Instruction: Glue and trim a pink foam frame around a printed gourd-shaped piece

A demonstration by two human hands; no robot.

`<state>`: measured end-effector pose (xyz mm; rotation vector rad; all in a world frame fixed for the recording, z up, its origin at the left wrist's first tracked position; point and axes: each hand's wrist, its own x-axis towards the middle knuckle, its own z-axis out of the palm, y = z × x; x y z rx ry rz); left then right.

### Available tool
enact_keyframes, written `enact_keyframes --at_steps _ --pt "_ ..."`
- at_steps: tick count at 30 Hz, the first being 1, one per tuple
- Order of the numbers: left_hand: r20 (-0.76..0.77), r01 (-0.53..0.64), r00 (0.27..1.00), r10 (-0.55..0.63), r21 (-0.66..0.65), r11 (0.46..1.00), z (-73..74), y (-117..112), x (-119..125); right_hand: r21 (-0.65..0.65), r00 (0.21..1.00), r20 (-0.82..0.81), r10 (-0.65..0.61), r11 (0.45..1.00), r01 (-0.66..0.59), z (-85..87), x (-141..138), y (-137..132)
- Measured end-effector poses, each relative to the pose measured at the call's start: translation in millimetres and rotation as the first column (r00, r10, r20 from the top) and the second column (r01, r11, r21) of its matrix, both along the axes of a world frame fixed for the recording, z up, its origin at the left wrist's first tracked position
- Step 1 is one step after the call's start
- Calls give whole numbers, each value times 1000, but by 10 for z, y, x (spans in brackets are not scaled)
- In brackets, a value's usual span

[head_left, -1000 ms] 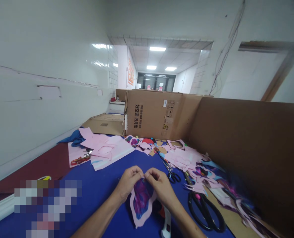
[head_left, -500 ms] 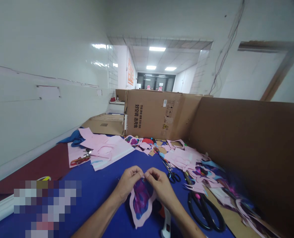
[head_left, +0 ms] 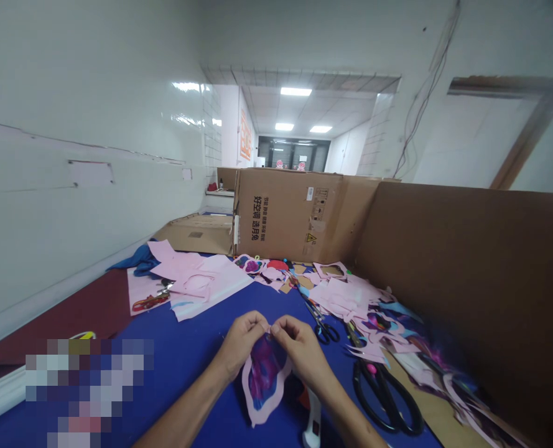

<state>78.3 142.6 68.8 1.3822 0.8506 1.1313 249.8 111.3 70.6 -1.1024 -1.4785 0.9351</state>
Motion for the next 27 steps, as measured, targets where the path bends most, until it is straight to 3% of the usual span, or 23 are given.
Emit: enact_keyframes --at_steps 27 --pt "18 14 1000 -13 -14 1000 -31 4 10 6 1000 -9 -20 1000 20 -6 -15 -3"
